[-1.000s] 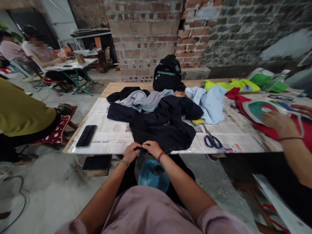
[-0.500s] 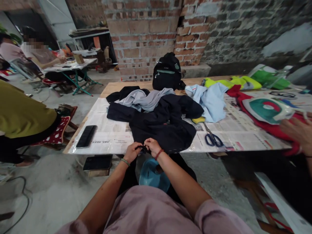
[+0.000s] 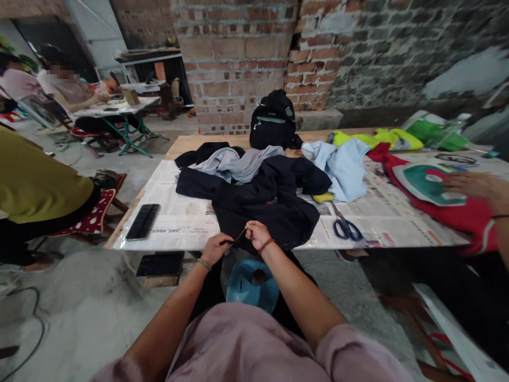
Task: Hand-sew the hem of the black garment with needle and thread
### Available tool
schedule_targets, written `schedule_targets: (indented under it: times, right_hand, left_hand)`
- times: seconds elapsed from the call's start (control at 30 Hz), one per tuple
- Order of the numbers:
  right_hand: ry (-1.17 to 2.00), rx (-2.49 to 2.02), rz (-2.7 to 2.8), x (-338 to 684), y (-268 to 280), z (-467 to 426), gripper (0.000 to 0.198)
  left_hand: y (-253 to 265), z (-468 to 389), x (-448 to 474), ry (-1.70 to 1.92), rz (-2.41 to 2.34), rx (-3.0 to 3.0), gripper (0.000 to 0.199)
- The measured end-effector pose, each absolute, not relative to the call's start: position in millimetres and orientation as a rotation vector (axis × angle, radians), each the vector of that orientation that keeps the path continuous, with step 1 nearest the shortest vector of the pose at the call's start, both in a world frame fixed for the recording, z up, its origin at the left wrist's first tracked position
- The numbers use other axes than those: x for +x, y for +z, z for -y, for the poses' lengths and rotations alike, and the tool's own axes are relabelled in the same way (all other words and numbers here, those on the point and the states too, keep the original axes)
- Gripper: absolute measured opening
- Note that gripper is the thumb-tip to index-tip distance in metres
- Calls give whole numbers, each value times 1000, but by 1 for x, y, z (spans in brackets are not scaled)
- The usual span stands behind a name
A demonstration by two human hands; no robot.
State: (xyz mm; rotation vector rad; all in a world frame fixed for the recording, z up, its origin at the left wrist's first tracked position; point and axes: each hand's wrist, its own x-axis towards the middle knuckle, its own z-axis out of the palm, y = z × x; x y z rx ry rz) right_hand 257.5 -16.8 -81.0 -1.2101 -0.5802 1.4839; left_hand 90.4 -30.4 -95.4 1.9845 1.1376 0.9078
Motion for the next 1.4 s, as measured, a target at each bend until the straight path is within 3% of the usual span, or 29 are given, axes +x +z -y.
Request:
schedule_targets:
  times: [0.3,0.57,0.73,0.93,1.2,1.3,1.4]
  right_hand:
    - [1487,-1004,650,248,-57,30,9]
    - [574,-1013,2079,267,-55,31,14]
    - [263,-1017,2250,298,-57,24,28]
    - [351,-1135,2040,293,-64,21,16]
    - [1198,-1361,920,295,-70,4,19]
    - [1158,-1406,858,306,-80,2,38]
    - [854,-1569,1025,323,-98,8,44]
  left_hand:
    - [-99,27,93,937,-1124,2027,17]
    - [-96,28,93,909,-1147,2009,15]
    - [-94,29,94,927,-1183,2015,13]
    - [-93,29,94,918,-1175,2023,13]
    - [-94,29,94,979,-1212,1936,9]
    - [-91,29,94,996,-1264,1866,10]
    - [-89,29,92,1003,-1290,1802,12]
